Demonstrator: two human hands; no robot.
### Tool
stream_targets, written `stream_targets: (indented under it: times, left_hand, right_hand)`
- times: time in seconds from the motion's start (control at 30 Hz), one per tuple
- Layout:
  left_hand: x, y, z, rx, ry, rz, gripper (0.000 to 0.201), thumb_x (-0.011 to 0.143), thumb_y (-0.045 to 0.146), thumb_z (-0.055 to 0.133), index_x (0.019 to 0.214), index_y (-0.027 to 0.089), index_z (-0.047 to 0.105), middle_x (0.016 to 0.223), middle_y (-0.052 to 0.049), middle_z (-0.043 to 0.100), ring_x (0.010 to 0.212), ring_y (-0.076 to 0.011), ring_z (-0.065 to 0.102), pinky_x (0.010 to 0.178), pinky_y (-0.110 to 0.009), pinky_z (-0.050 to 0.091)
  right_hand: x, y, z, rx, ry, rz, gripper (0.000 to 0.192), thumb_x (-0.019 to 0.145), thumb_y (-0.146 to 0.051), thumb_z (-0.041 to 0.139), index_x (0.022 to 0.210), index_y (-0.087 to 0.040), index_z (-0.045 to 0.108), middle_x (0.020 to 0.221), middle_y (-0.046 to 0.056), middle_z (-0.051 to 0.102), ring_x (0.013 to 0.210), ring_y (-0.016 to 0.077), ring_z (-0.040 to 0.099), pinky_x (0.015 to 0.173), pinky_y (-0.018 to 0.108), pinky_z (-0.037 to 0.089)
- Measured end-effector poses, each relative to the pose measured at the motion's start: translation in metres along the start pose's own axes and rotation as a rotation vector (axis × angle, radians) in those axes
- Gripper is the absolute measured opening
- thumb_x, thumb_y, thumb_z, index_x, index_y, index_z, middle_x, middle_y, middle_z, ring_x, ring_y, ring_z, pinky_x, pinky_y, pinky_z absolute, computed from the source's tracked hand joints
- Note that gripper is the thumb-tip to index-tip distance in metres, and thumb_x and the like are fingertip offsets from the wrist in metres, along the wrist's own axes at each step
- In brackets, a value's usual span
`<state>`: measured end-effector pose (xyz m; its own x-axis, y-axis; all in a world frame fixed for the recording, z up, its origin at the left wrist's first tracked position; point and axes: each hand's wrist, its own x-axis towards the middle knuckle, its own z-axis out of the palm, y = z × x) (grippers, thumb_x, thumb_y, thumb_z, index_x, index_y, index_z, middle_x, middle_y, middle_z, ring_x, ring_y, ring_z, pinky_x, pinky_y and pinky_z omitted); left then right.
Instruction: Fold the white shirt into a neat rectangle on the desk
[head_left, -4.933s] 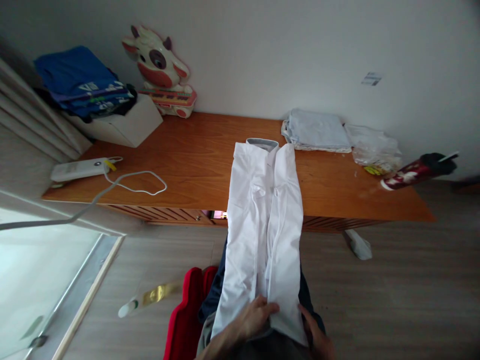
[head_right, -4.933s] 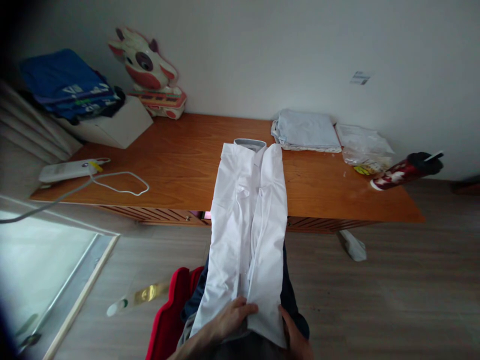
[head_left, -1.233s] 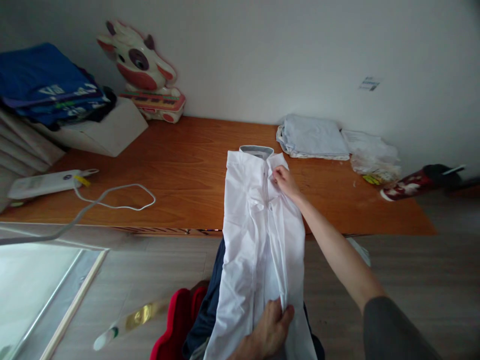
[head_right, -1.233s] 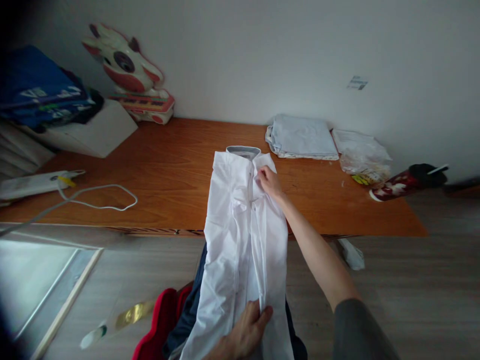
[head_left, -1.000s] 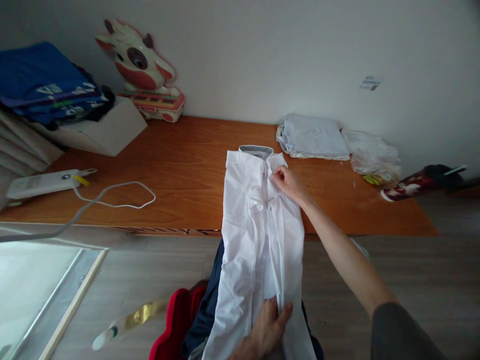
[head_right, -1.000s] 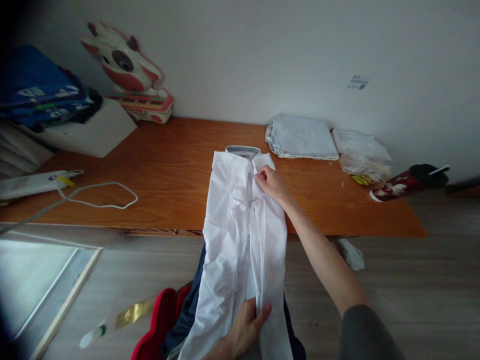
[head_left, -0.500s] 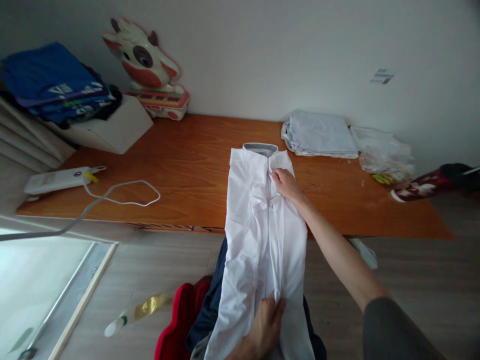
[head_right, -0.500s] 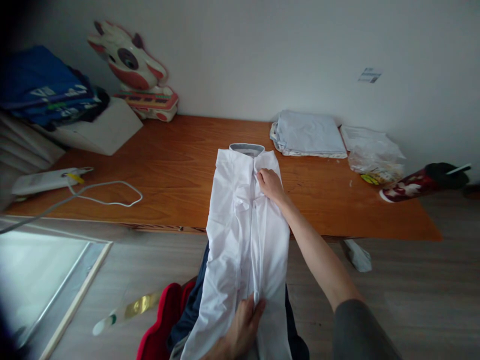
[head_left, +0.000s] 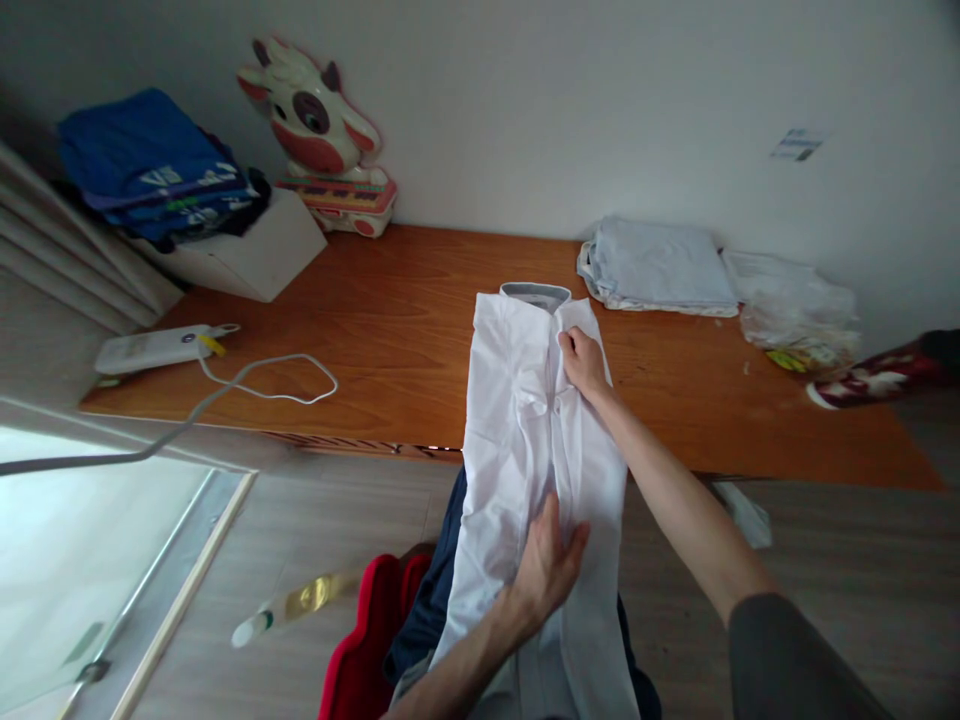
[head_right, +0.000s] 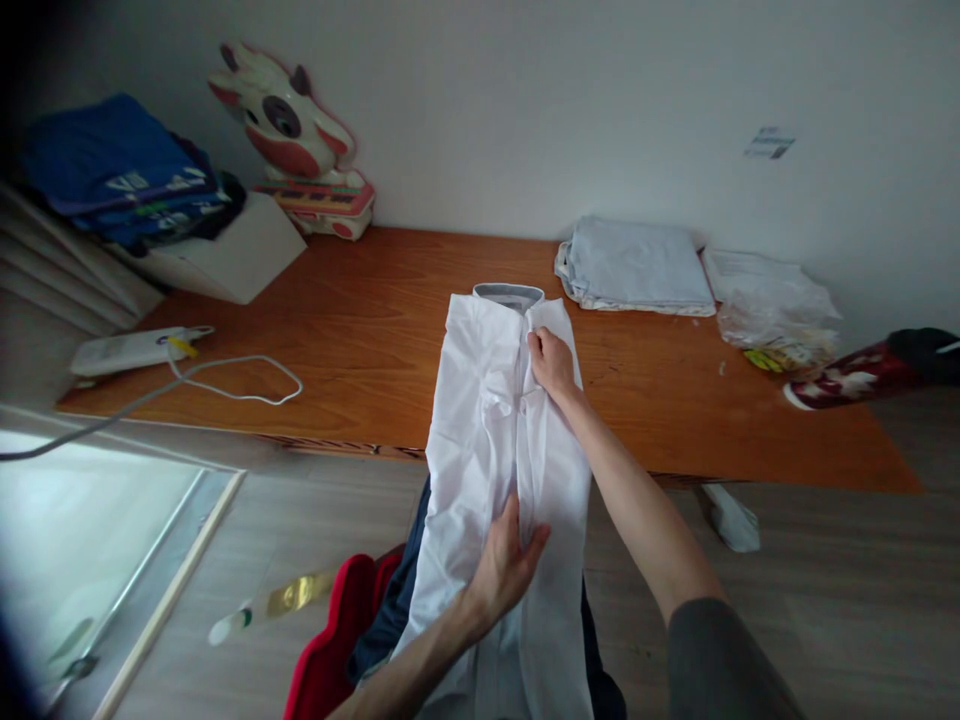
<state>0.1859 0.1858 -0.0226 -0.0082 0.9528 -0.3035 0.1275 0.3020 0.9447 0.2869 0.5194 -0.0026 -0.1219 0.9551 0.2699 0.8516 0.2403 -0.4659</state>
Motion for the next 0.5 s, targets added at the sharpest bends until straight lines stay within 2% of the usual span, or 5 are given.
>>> stream_targets:
  times: [0.07,0.17,0.3,0.4,0.5]
  left_hand:
    - [0.017,0.017,0.0,0.035,0.001,0.099,0.06,0.102,0.043,0.062,0.154,0.016,0.046,0.143,-0.017,0.066,0.134,-0.0312,0.063,0.116,-0.05,0.05]
    - [0.044,0.046,-0.003,0.036,0.028,0.214,0.057,0.104,0.038,0.061,0.154,0.019,0.042,0.141,-0.018,0.066,0.132,-0.0302,0.065,0.111,-0.049,0.054]
    - [0.079,0.082,-0.011,0.119,0.057,0.306,0.062,0.105,0.036,0.061,0.159,0.02,0.034,0.136,-0.019,0.068,0.132,-0.0331,0.065,0.107,-0.052,0.055]
    - [0.098,0.099,-0.016,0.244,0.067,0.351,0.05,0.106,0.029,0.056,0.153,0.021,0.042,0.135,-0.018,0.068,0.122,-0.0338,0.07,0.104,-0.054,0.057]
    - [0.109,0.104,-0.021,0.383,0.067,0.364,0.034,0.106,0.018,0.049,0.139,0.021,0.057,0.129,-0.015,0.071,0.108,-0.0315,0.074,0.099,-0.051,0.059]
  right_hand:
    - [0.002,0.004,-0.002,0.086,0.016,0.024,0.04,0.111,-0.047,0.031,0.097,-0.025,0.061,0.092,0.008,0.075,0.09,0.0266,0.069,0.079,0.034,0.048]
    - [0.011,0.003,-0.008,0.127,-0.018,0.05,0.035,0.106,-0.054,0.046,0.118,-0.024,0.059,0.091,0.006,0.076,0.09,0.0276,0.071,0.079,0.034,0.049]
    - [0.037,-0.008,-0.018,0.043,-0.059,0.066,0.055,0.099,-0.059,0.059,0.139,-0.021,0.054,0.094,0.009,0.078,0.095,0.0323,0.072,0.082,0.038,0.05]
    - [0.056,-0.013,-0.018,-0.04,-0.044,0.058,0.053,0.1,-0.06,0.059,0.135,-0.02,0.061,0.099,0.012,0.079,0.096,0.0323,0.071,0.084,0.039,0.05]
    - [0.068,-0.007,-0.009,0.023,-0.002,0.025,0.037,0.103,-0.055,0.054,0.111,-0.021,0.069,0.096,0.011,0.077,0.093,0.0295,0.069,0.085,0.037,0.049]
